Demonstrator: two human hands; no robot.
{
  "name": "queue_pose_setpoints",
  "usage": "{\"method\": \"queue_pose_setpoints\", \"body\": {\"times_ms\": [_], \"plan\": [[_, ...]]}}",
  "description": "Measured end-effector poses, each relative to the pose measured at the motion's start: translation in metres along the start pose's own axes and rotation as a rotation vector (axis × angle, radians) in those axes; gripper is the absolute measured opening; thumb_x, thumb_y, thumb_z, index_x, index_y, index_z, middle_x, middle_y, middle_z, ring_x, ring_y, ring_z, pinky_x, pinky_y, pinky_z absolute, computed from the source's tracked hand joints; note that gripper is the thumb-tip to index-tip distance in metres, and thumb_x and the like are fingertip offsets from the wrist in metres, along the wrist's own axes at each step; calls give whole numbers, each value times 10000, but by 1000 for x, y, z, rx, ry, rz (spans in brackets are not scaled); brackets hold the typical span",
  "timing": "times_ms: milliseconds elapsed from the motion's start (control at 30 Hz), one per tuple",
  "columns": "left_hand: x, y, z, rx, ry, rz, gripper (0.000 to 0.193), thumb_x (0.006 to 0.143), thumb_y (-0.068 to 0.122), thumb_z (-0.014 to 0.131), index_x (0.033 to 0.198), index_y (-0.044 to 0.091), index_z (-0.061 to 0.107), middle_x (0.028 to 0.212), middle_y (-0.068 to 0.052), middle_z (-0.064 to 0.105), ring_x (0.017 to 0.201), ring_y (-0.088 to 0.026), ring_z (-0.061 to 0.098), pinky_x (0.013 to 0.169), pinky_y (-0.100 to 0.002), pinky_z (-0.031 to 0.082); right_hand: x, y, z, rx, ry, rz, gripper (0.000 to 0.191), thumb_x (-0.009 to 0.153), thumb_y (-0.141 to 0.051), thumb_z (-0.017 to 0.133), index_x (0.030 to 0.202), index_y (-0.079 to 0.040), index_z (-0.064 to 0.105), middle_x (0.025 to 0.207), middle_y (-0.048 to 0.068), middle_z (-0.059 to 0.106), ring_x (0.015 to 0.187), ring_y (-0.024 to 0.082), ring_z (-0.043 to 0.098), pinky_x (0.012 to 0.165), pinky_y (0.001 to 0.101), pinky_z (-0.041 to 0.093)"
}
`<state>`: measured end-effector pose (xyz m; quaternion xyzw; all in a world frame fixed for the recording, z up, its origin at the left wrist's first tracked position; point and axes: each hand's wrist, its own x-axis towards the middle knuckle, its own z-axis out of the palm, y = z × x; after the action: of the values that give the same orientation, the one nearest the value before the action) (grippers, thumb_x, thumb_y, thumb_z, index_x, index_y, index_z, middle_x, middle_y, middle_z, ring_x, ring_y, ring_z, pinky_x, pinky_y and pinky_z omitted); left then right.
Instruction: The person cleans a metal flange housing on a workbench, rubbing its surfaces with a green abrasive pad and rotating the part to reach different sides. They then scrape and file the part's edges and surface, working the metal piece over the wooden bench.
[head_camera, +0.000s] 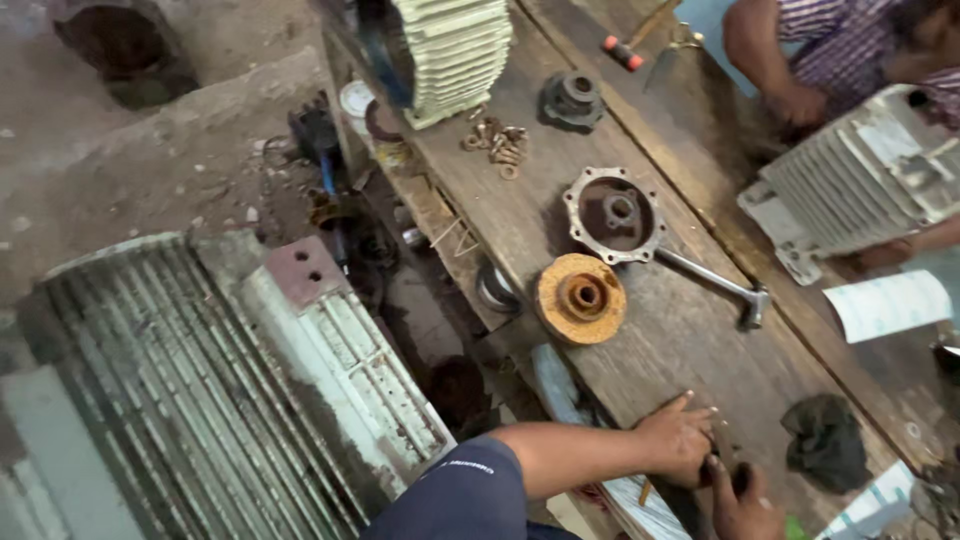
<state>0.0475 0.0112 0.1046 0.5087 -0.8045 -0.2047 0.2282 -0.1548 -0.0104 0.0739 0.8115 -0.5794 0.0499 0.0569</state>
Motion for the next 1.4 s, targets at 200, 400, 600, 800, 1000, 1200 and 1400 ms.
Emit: {"method": "queue_pose_setpoints", "body": {"times_ms": [200,400,600,800,1000,1200,1400], "plan": [[2,-1,8,-86,183,58,539,806,455,577,1225,163,748,1362,-127,666,1441,-325,470,1243,-631,234,-4,4,0,169,-102,249,438,956,-542,710,1076,-124,654,848,192,728,800,424,712,769,530,558],[2,-1,7,72,184,38,581,771,490,644,1234,148,722,1483,-137,597,1442,-339,454,1232,-583,253,-2,1,-6,-103,-68,-295,423,866,-415,635,1276,-311,623,1120,212,711,874,416,707,751,510,561],[19,12,12,-67,119,120,552,867,386,620,1389,208,640,1539,-84,527,1483,-352,382,1220,-630,182,-11,-9,-30,290,-143,412,452,885,-520,677,1022,-90,636,868,249,728,835,480,694,740,546,535],[26,11,8,-41,-131,50,665,847,458,645,1431,151,553,1580,-139,414,1511,-371,280,1222,-618,123,-12,-18,-36,302,-160,423,450,858,-520,683,1034,-108,632,837,254,719,816,484,684,724,560,523],[10,-65,-30,-150,-91,104,1004,850,543,722,1592,32,279,1666,-265,203,1526,-469,185,1220,-552,181,-13,16,4,366,-154,460,462,846,-533,696,1056,-121,684,883,249,753,829,460,722,721,531,564],[-44,-270,-244,-903,884,-294,694,991,396,534,1570,83,314,1583,-203,404,1474,-353,387,1173,-499,287,-10,28,43,210,-6,117,427,812,-467,780,1090,-148,723,754,181,693,650,339,701,626,447,549],[-84,-295,-359,-1531,1236,-516,935,885,663,490,1605,137,210,1664,-152,285,1516,-318,272,1172,-510,158,0,41,51,-70,117,-208,413,808,-249,791,1211,-303,714,840,92,643,649,277,690,586,419,538]]}}
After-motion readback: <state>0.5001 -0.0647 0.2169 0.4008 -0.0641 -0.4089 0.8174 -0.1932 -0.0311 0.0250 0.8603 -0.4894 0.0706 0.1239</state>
